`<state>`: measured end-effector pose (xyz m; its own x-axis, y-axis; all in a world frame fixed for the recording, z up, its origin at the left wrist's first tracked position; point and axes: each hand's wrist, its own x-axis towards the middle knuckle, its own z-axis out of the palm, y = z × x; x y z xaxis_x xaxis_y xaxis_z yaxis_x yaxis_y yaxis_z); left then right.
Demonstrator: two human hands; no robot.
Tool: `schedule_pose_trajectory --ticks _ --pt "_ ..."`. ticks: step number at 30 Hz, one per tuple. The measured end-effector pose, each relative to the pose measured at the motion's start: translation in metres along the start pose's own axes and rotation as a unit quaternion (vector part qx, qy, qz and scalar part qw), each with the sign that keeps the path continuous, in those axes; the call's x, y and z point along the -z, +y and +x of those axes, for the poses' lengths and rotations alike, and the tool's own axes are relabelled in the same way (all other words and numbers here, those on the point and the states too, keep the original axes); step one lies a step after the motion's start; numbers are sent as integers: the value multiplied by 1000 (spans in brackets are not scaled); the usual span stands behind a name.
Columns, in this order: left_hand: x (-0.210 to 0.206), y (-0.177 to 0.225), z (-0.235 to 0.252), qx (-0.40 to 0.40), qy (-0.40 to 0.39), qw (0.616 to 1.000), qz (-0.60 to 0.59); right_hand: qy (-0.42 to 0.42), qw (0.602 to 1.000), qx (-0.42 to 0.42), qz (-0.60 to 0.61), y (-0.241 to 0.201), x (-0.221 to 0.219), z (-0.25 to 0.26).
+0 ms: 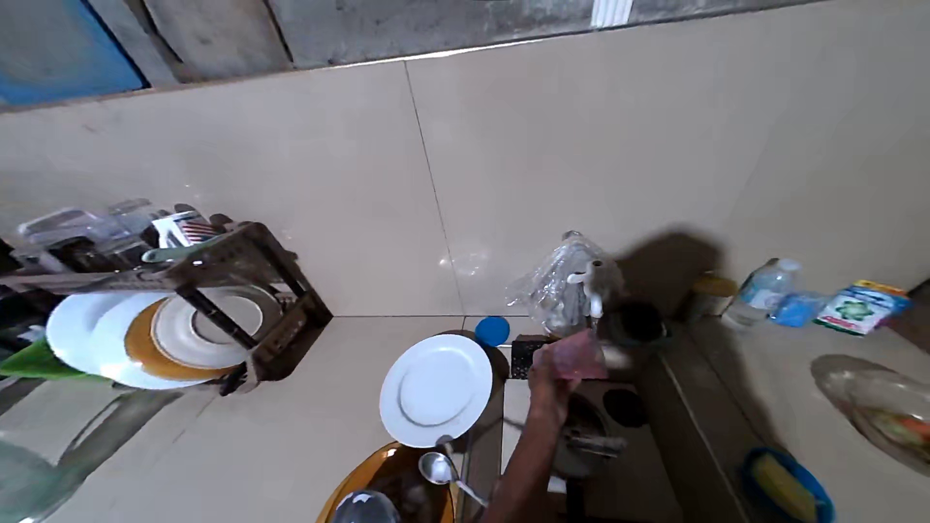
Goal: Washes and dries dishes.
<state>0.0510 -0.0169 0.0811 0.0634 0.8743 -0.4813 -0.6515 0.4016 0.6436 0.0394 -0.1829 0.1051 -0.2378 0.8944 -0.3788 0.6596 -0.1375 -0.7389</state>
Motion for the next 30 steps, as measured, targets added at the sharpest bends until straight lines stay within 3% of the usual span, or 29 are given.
schedule_pose_trajectory --ticks 3,8,10,13,15,18,22,27,30 --pt "1 5 0 3 -15 1000 15 42 998 17 -47 83 4 28" --pt "10 10 6 1 -8 999 53 70 991 -95 -60 110 107 -10" --pt "10 18 -1 -17 9 994 109 111 983 -114 -87 129 124 6" --pt "9 24 -9 -86 3 977 196 154 981 -76 -90 153 130 51" --pt "7 28 -15 -161 -8 950 267 126 982 -103 -95 127 139 72" --pt "1 41 -36 -284 -3 878 385 121 980 -118 -104 90 141 95" --pt "1 58 -52 -376 -22 823 425 123 979 -76 -144 85 133 127" --pt "21 74 -49 -370 6 825 427 89 976 -69 -186 74 143 141" --pt "34 77 -43 -316 20 869 379 82 977 -101 -169 78 147 145"
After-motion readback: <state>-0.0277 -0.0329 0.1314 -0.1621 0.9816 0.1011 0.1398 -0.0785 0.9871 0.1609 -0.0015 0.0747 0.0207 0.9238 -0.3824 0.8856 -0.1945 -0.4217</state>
